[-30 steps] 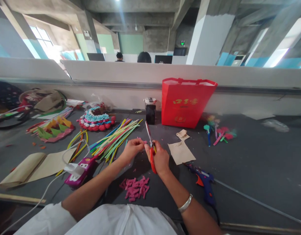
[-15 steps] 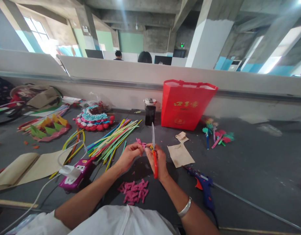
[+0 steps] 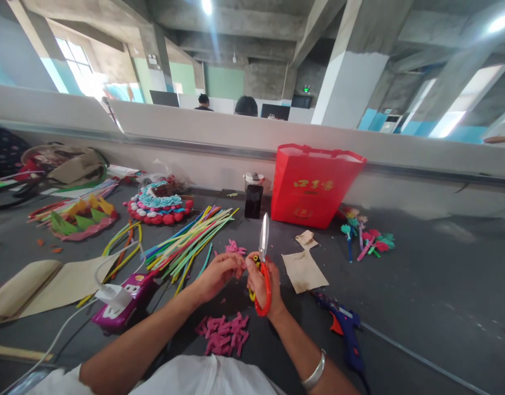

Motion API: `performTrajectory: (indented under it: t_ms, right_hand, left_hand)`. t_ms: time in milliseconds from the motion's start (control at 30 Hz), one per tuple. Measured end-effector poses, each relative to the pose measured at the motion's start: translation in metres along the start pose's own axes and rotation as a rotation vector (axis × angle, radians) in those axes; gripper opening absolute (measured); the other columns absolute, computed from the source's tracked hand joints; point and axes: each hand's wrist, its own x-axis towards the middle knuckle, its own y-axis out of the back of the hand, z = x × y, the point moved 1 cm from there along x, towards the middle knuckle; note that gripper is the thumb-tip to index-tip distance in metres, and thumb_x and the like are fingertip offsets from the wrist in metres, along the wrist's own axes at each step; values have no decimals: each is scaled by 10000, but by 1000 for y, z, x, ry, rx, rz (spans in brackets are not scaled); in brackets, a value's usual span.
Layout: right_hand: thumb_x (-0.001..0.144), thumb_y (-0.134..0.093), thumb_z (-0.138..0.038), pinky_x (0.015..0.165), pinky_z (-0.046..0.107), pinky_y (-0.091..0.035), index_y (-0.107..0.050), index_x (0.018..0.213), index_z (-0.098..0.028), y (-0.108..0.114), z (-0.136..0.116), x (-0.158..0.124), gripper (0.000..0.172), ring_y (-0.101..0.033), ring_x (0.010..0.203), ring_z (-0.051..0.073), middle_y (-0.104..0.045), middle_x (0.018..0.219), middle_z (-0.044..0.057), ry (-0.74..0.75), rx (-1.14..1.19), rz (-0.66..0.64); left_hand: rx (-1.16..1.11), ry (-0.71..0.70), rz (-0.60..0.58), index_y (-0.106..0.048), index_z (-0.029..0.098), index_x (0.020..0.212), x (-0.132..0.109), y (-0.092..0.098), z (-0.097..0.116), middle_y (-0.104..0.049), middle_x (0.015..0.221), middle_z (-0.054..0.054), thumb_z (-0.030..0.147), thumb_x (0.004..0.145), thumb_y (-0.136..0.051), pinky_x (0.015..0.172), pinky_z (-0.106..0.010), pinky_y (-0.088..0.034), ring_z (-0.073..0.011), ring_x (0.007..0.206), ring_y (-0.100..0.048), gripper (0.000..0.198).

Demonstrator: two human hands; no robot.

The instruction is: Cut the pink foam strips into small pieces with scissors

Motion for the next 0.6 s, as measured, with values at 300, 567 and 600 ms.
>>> performTrajectory:
  t_ms: [300, 567, 600]
  right_hand:
    - [854, -598, -446, 384, 164, -342, -541, 843, -189, 2, 1, 4, 263, -295, 359, 34, -364, 485, -107, -70, 272, -138]
    - [874, -597, -392, 401, 166, -330, -552, 905, -194, 3, -1, 1, 206, -298, 379, 32, -346, 501, -108, -32, 262, -185]
    - [877, -592, -395, 398, 165, -324, -550, 907, -195, 3, -1, 0, 206, -294, 378, 33, -337, 497, -109, -28, 247, -186]
  left_hand:
    - [-267, 228, -72, -669, 100, 694, -2, -5, -1, -588, 615, -27, 234, 712, -663, 554, -217, -374, -91, 548, -524, 135]
    - [-329, 282, -90, -650, 104, 735, -6, -4, 4, -525, 571, 5, 179, 696, -691, 541, -208, -345, -70, 518, -475, 94]
    - [-328, 286, -99, -649, 104, 747, -6, -4, 4, -511, 569, 8, 178, 697, -694, 532, -205, -335, -68, 516, -466, 100]
